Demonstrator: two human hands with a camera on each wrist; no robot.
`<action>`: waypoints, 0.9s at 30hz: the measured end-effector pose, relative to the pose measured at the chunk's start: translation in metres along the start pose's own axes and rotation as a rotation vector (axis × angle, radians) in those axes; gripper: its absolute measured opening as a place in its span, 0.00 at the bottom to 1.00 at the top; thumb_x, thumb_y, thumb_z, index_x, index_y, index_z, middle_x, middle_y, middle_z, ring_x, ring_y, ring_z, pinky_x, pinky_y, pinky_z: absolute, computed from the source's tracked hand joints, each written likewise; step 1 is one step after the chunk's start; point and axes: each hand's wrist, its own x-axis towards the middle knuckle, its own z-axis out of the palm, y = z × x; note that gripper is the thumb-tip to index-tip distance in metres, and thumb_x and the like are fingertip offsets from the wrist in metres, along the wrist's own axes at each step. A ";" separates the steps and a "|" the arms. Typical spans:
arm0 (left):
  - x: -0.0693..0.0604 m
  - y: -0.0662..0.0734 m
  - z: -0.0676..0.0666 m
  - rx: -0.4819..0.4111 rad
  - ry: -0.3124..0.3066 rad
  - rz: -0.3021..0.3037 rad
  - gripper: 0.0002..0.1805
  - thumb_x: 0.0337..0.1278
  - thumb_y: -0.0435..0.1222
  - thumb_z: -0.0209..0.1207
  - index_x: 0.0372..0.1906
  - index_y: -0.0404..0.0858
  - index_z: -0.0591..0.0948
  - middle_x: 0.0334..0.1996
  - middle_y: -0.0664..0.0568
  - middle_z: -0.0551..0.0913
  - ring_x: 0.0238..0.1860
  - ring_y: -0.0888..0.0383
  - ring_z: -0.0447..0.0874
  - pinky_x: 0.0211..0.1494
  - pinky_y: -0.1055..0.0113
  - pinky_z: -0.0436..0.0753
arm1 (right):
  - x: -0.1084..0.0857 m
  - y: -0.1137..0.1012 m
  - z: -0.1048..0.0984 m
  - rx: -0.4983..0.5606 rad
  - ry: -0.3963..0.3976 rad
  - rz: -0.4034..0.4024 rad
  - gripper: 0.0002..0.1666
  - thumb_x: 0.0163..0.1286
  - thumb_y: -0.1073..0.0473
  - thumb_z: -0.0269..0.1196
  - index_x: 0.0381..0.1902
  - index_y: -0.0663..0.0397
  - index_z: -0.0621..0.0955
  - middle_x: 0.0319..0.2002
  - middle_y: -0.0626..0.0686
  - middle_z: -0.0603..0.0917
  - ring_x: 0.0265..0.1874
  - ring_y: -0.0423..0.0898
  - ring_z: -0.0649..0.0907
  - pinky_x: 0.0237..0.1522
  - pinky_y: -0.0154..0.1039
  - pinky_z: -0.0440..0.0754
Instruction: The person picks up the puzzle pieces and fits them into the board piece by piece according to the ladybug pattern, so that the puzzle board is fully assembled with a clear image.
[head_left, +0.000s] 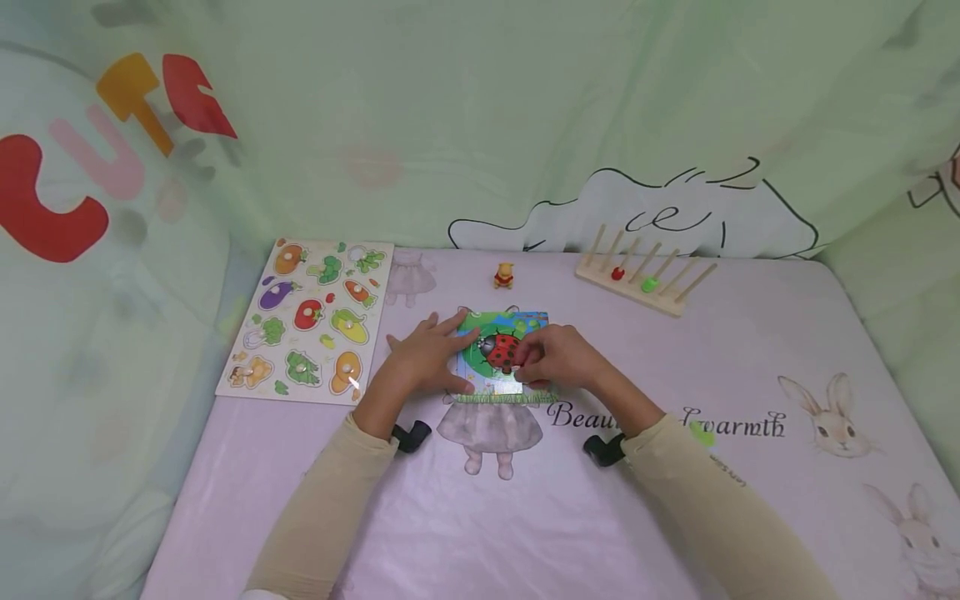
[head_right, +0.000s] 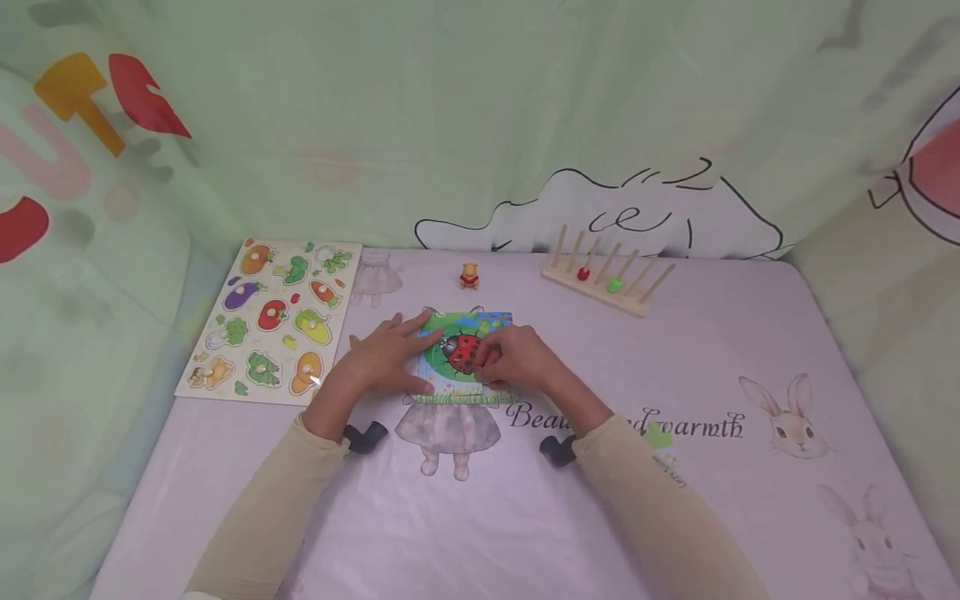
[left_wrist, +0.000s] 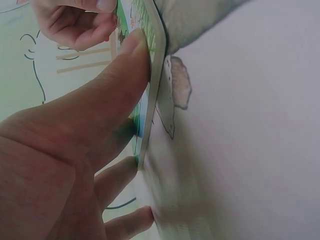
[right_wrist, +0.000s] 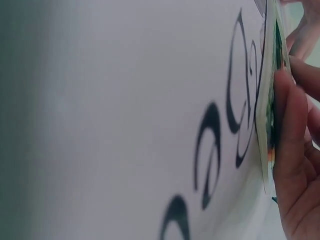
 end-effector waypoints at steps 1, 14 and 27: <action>0.000 0.000 0.000 0.001 0.001 0.001 0.52 0.50 0.61 0.71 0.80 0.63 0.58 0.84 0.63 0.43 0.84 0.42 0.41 0.64 0.15 0.52 | 0.000 0.000 0.000 0.000 0.006 0.005 0.06 0.61 0.60 0.74 0.34 0.52 0.86 0.22 0.46 0.87 0.19 0.41 0.83 0.34 0.37 0.78; 0.002 0.000 0.001 0.005 -0.005 -0.003 0.53 0.49 0.62 0.71 0.80 0.63 0.58 0.84 0.64 0.41 0.84 0.42 0.40 0.64 0.15 0.51 | -0.002 -0.003 0.003 -0.070 0.066 0.066 0.11 0.61 0.53 0.75 0.34 0.53 0.85 0.19 0.46 0.85 0.19 0.41 0.82 0.32 0.36 0.75; 0.001 0.006 0.002 -0.111 -0.007 -0.022 0.51 0.52 0.59 0.71 0.80 0.59 0.60 0.84 0.62 0.41 0.84 0.39 0.32 0.62 0.12 0.42 | -0.004 0.005 -0.001 -0.255 -0.005 0.057 0.43 0.60 0.45 0.76 0.71 0.45 0.75 0.22 0.48 0.70 0.26 0.45 0.71 0.28 0.37 0.66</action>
